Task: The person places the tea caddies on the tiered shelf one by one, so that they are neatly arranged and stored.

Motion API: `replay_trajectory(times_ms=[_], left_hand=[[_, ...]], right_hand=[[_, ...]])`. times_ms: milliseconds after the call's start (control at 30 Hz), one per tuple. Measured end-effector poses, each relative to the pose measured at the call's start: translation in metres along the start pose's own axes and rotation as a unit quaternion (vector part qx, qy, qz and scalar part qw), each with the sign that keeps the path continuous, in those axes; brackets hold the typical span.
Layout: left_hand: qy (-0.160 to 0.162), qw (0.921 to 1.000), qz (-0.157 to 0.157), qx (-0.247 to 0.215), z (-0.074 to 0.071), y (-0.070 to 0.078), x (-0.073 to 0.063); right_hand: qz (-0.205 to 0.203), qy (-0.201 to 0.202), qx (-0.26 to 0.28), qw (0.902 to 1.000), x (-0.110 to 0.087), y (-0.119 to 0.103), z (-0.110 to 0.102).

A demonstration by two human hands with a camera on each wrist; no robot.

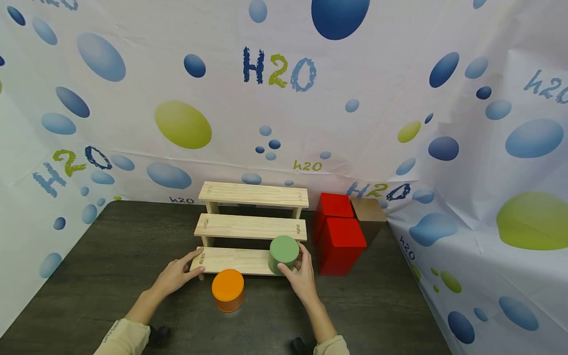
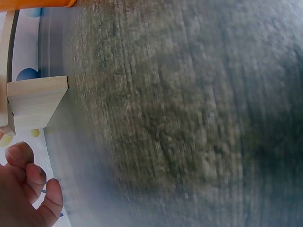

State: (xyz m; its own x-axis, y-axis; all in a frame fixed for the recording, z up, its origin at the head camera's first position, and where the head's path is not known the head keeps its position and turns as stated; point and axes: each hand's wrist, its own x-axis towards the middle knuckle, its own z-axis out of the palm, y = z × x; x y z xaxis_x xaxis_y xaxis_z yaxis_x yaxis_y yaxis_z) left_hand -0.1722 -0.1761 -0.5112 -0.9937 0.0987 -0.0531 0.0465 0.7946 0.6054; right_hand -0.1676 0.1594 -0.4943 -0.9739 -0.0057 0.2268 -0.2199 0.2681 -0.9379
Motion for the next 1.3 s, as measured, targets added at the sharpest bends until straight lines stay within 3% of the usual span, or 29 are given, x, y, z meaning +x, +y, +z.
replay_trajectory(times_ms=[200, 367, 767, 1033, 1300], left_hand=[[0.004, 1.0, 0.007, -0.004, 0.0, 0.0, -0.001], [0.002, 1.0, 0.006, -0.005, 0.0, -0.001, 0.0], [-0.002, 0.9999, 0.008, -0.011, 0.002, -0.002, 0.001], [-0.002, 0.9999, 0.008, -0.009, 0.003, -0.003, 0.001], [-0.004, 1.0, -0.001, -0.007, 0.003, -0.003, 0.001]], right_hand=[[0.018, -0.006, 0.003, 0.9998, -0.005, -0.021, -0.003], [0.028, 0.004, 0.0, 0.9996, -0.005, -0.001, -0.005], [0.033, 0.004, -0.001, 0.9995, -0.021, 0.0, -0.01], [0.026, -0.004, -0.032, 0.9992, -0.035, 0.004, -0.011], [0.017, -0.055, -0.019, 0.9981, -0.046, 0.005, -0.007]])
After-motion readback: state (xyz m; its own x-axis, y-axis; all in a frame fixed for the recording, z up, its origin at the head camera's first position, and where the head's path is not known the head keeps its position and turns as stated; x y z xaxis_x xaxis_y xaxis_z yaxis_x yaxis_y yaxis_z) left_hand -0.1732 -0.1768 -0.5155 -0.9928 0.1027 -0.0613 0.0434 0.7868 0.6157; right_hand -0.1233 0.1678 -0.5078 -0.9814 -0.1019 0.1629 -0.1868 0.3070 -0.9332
